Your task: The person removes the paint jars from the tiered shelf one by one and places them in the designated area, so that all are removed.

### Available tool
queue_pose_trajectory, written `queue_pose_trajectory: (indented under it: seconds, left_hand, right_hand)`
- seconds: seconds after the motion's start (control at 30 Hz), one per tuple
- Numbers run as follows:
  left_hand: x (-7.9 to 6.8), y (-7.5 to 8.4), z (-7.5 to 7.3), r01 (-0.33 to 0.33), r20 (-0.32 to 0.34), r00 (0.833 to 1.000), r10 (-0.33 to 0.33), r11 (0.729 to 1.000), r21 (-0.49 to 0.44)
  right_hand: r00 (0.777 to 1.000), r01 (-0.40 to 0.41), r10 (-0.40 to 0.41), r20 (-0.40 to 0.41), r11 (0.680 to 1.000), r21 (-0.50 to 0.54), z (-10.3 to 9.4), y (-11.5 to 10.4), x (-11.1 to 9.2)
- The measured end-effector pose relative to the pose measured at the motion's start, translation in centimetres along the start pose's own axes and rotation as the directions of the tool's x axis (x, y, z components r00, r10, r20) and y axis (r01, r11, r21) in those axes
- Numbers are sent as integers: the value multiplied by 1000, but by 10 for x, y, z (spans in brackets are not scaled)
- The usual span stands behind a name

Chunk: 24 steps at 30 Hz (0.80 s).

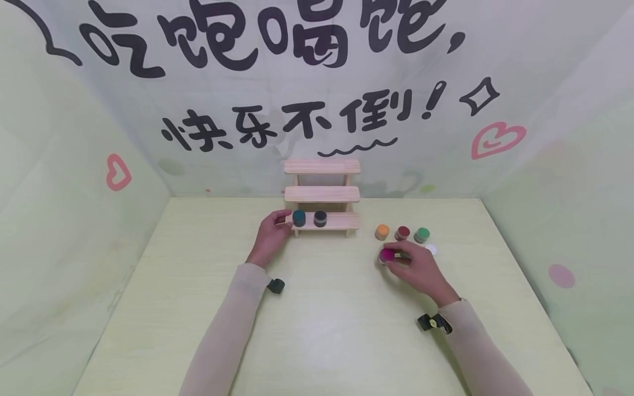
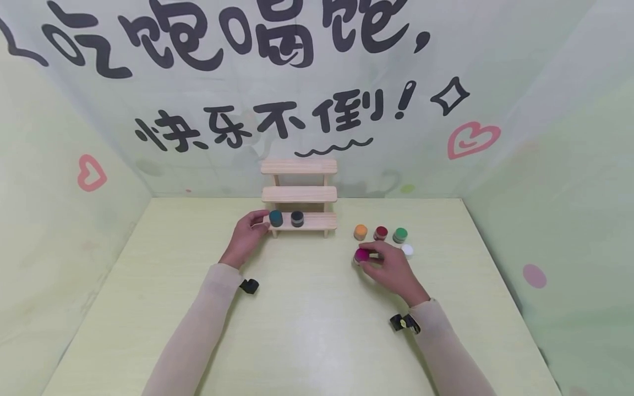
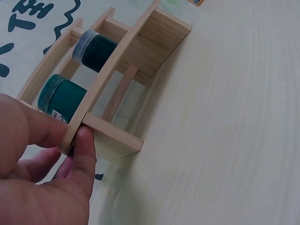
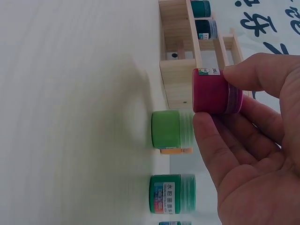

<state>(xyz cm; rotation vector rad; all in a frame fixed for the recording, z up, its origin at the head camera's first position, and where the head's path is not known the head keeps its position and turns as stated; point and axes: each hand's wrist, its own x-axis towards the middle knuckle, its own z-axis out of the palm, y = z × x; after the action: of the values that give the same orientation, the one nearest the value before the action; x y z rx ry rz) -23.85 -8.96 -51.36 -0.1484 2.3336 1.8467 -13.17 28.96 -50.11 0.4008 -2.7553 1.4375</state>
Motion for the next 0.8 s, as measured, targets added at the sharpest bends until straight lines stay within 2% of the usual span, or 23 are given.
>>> queue_pose_trajectory:
  seconds: [0.3, 0.6, 0.8]
  left_hand:
    - [0, 0, 0, 0, 4, 1000, 0, 1000, 1]
    - [0, 0, 1, 7, -5, 1000, -7, 1000, 3]
    - [1, 0, 1, 0, 0, 1000, 0, 1000, -7]
  right_hand:
    - [1000, -20, 20, 13, 999, -43, -6, 8, -15]
    - [997, -7, 15, 69, 993, -115, -4, 11, -18]
    - [996, -29, 39, 82, 993, -111, -4, 8, -18]
